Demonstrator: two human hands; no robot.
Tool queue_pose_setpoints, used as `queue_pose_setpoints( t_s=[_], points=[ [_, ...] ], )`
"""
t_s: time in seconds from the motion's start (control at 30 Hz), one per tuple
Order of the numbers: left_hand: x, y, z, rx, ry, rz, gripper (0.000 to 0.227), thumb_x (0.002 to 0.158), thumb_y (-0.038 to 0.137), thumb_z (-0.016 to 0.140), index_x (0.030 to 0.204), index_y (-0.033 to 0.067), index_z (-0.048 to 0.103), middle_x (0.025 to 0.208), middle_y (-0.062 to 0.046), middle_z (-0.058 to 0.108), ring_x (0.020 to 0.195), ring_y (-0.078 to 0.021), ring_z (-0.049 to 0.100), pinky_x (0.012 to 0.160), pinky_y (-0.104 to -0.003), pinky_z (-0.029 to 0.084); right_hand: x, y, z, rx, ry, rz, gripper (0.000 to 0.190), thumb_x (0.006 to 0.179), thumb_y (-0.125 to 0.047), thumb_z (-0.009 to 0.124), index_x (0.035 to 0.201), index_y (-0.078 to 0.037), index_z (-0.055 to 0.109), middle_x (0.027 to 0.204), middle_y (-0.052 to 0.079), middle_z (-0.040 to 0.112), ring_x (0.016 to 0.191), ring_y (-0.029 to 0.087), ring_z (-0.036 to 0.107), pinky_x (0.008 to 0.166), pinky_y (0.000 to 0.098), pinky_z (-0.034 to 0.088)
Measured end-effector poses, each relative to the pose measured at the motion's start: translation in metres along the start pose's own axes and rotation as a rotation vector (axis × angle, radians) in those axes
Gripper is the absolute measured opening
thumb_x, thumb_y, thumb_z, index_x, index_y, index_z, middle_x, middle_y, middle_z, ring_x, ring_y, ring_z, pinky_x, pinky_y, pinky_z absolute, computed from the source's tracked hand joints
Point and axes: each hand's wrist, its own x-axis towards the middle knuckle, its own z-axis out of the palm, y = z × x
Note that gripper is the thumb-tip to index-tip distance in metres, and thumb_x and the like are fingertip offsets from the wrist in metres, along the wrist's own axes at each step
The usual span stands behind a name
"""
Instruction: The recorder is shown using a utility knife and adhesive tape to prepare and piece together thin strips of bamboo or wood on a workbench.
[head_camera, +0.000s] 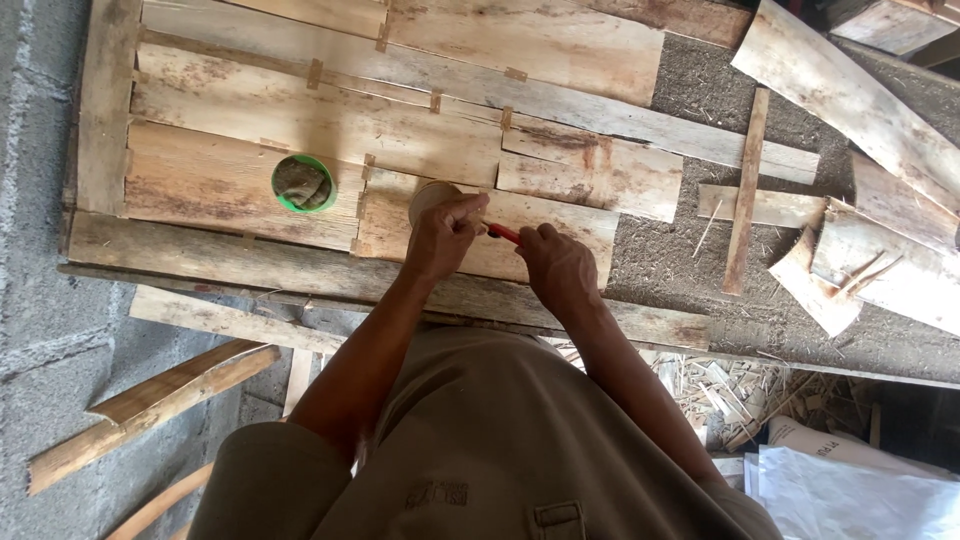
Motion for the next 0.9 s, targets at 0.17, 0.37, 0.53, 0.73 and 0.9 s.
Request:
queue_pose_setpoints(
  t_s=[0.17, 0.37, 0.53, 0.73, 0.9],
  points=[
    [0.0, -0.003, -0.011, 0.145, 0.06, 0.113, 0.052, 0.092, -0.003, 0.072, 0.143, 0.0032, 0.063, 0.111, -0.014, 0.071, 0.093, -0.0202, 0.072, 0.086, -0.032, 0.062, -0.002, -0.018, -0.058, -0.008, -0.169, 0.194, 0.019, 0.106, -0.028, 0.059, 0.122, -0.02, 0.064, 0.096, 0.006, 0.069, 0.062, 0.018, 0.062, 0.05, 0.034, 0.055],
    [-0.014, -0.004, -0.022, 0.297, 0.159, 0.281, 0.054, 0.088, -0.006, 0.073, 0.14, 0.0054, 0.06, 0.128, -0.015, 0.068, 0.104, -0.0231, 0.074, 0.088, -0.033, 0.063, -0.051, 0.087, 0.023, 0.274, 0.164, 0.539, 0.018, 0.104, -0.019, 0.053, 0.118, -0.009, 0.056, 0.094, 0.008, 0.062, 0.062, 0.014, 0.052, 0.046, 0.0359, 0.048],
    [-0.028, -0.008, -0.029, 0.441, 0.284, 0.393, 0.061, 0.091, -0.013, 0.061, 0.147, 0.0094, 0.053, 0.147, -0.017, 0.061, 0.116, -0.0301, 0.073, 0.087, -0.034, 0.064, -0.095, 0.184, 0.1, 0.241, 0.328, 0.815, 0.033, 0.1, -0.017, 0.064, 0.121, -0.001, 0.044, 0.107, 0.018, 0.047, 0.082, 0.022, 0.049, 0.061, 0.0386, 0.052],
    [-0.031, -0.017, -0.038, 0.623, 0.29, 0.322, 0.057, 0.096, -0.002, 0.066, 0.149, 0.0113, 0.05, 0.144, -0.014, 0.063, 0.105, -0.0288, 0.075, 0.082, -0.037, 0.064, -0.107, 0.22, 0.118, 0.234, 0.225, 1.081, 0.041, 0.094, -0.017, 0.064, 0.127, -0.006, 0.042, 0.115, 0.018, 0.043, 0.1, 0.031, 0.049, 0.085, 0.0535, 0.049],
    [-0.034, -0.02, -0.045, 0.72, 0.337, 0.319, 0.062, 0.093, 0.006, 0.069, 0.152, 0.0118, 0.049, 0.134, -0.012, 0.067, 0.096, -0.0279, 0.076, 0.077, -0.038, 0.062, -0.099, 0.219, 0.116, 0.257, 0.178, 1.161, 0.055, 0.092, -0.027, 0.075, 0.13, -0.006, 0.042, 0.116, 0.016, 0.045, 0.104, 0.032, 0.049, 0.091, 0.0528, 0.045]
  ],
)
